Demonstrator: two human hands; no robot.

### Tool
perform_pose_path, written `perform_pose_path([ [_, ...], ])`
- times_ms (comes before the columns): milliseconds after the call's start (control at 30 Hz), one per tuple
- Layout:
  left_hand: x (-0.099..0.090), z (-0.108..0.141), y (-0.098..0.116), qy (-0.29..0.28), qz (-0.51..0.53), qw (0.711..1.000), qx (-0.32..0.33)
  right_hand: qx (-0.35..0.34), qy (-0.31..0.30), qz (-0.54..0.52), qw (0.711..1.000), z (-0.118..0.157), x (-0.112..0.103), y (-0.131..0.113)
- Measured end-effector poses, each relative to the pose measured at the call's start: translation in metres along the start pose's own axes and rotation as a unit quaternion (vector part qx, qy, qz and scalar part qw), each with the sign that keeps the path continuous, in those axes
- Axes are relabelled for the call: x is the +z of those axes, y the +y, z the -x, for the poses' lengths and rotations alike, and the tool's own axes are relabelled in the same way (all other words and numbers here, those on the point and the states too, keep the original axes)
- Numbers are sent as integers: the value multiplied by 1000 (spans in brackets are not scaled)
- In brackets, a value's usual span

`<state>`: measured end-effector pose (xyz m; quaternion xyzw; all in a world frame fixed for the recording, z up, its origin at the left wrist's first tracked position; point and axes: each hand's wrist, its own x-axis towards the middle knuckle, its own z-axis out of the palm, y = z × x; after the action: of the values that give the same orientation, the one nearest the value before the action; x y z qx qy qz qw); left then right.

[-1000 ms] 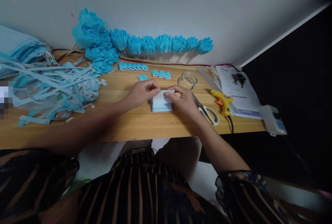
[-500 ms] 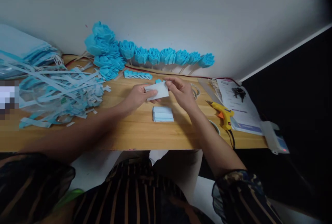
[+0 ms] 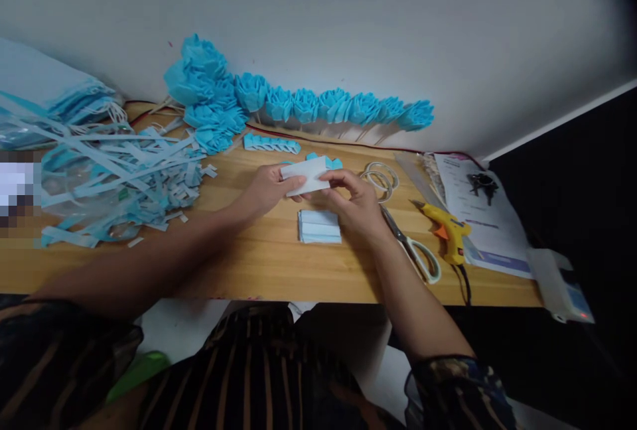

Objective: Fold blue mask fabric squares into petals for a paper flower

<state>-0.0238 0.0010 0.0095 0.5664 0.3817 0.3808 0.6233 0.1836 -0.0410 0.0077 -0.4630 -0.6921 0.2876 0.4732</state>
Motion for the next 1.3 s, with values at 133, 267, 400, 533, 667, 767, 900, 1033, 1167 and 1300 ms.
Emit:
perform_pose_path([
  [133, -1, -1, -4, -13, -6, 1000, 2, 35, 14, -14, 999, 2, 4, -5],
  [267, -1, -2, -7, -30, -9, 1000, 1, 73, 38, -56, 995, 3, 7, -2],
  [400, 0, -2, -9, -38, -18, 999, 10, 90, 32, -85, 992, 3, 8, 4],
  [533, 0, -3, -12, -42, -17, 999, 18, 95, 36, -96, 990, 3, 10, 10],
  [667, -1, -3, -10, -47, -19, 999, 18, 90, 37, -123, 988, 2, 11, 14],
  [767, 0, -2, -6, -43, -11, 999, 16, 89, 27, -123, 988, 1, 10, 12],
  [900, 4, -1, -4, -33, 5, 999, 25, 95, 22, -110, 989, 0, 9, 10],
  [1033, 5, -2, -8, -22, 16, 999, 41, 99, 24, -98, 990, 1, 9, 12],
  [1167, 3, -5, -12, -16, 17, 999, 40, 96, 22, -89, 991, 2, 9, 12],
  [1300, 2, -8, -15, -12, 20, 999, 39, 95, 9, -109, 989, 2, 9, 8],
])
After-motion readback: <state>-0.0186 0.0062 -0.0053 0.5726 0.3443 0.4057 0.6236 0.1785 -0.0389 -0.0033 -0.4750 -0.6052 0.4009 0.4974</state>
